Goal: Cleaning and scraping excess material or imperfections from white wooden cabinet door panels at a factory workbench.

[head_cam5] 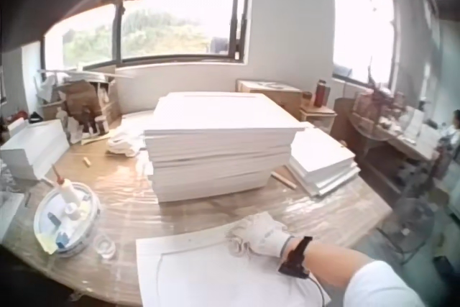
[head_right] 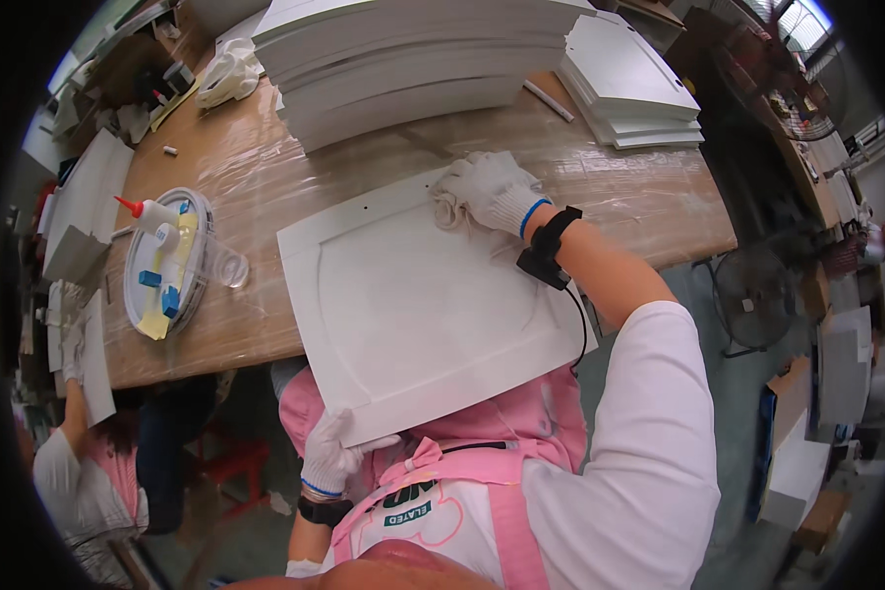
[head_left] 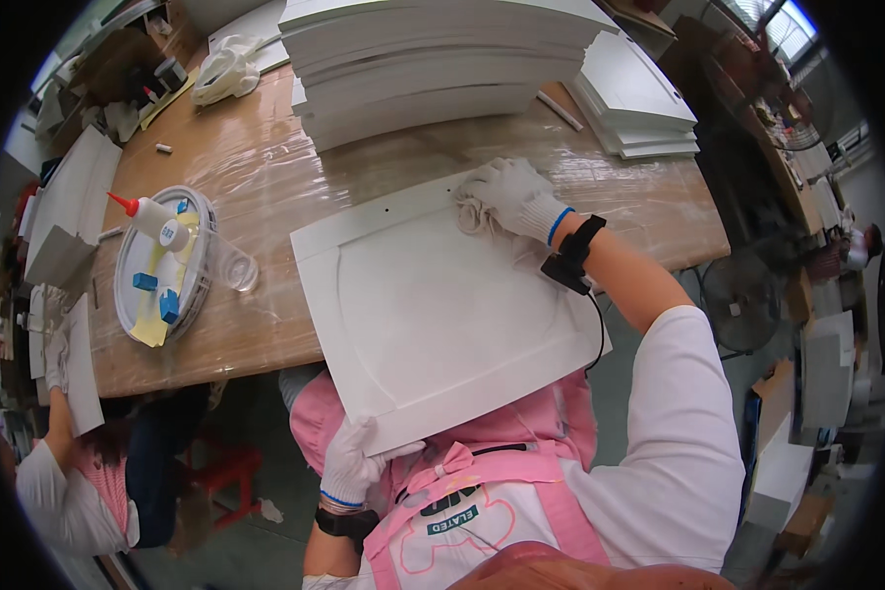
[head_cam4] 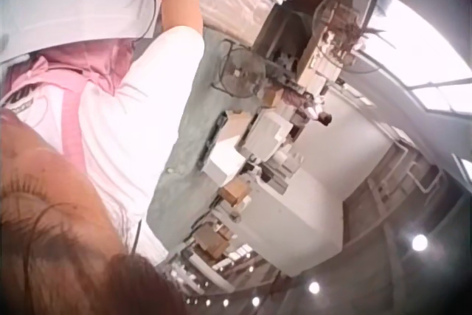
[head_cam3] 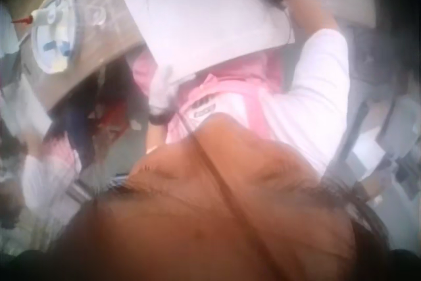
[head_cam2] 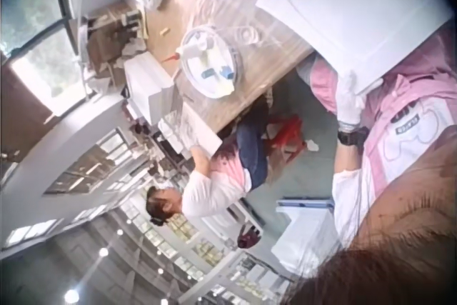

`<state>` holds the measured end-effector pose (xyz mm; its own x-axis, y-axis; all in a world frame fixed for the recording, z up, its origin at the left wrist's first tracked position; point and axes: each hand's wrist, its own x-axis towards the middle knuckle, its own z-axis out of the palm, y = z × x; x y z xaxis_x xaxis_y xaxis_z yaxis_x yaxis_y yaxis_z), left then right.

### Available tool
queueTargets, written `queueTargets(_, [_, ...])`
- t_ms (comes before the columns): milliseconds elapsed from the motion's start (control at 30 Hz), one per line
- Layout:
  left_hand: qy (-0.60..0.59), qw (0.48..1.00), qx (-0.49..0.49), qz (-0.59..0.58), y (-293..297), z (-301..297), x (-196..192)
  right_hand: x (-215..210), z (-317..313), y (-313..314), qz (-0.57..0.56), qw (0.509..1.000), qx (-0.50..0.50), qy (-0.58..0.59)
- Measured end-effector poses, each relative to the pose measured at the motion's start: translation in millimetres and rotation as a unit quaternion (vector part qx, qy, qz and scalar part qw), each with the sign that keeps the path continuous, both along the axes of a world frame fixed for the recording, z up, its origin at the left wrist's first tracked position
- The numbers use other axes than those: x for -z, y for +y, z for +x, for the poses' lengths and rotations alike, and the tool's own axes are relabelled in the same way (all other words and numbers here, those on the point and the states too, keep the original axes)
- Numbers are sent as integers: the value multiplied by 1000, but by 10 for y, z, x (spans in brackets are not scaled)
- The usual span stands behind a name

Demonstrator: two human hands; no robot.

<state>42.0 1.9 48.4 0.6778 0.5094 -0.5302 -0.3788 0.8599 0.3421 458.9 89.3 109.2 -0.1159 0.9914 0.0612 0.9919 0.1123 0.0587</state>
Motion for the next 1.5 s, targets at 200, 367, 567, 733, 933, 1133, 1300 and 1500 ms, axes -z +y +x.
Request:
queueTargets(200, [4,1000,14,0,16,-16,58,-42,-200,52,36,999,-36,-11])
queueTargets(367, [6,1000,7,6,8,7,20,81,184,61,44,996,-68,27])
queueTargets(567, [4,1000,25,14,15,-5,50,73,-100,128,60,997,-40,-7])
queueTargets(733, [-1,1000,21,18,6,-17,36,69,194,88,3,1000,-8,-16])
queueTargets(933, [-5,1000,22,13,12,-10,41,225,-195,225,45,998,-39,-2])
queueTargets(1133, [-10,1000,15,13,4,-11,52,61,160,58,18,999,-19,21])
queueTargets(1300, [0,1000,10,-5,13,-2,74,309,-64,232,5,997,81,-6])
queueTargets(1500, [20,999,-14,-22,-7,19,45,222,-1145,500,-86,983,-29,161])
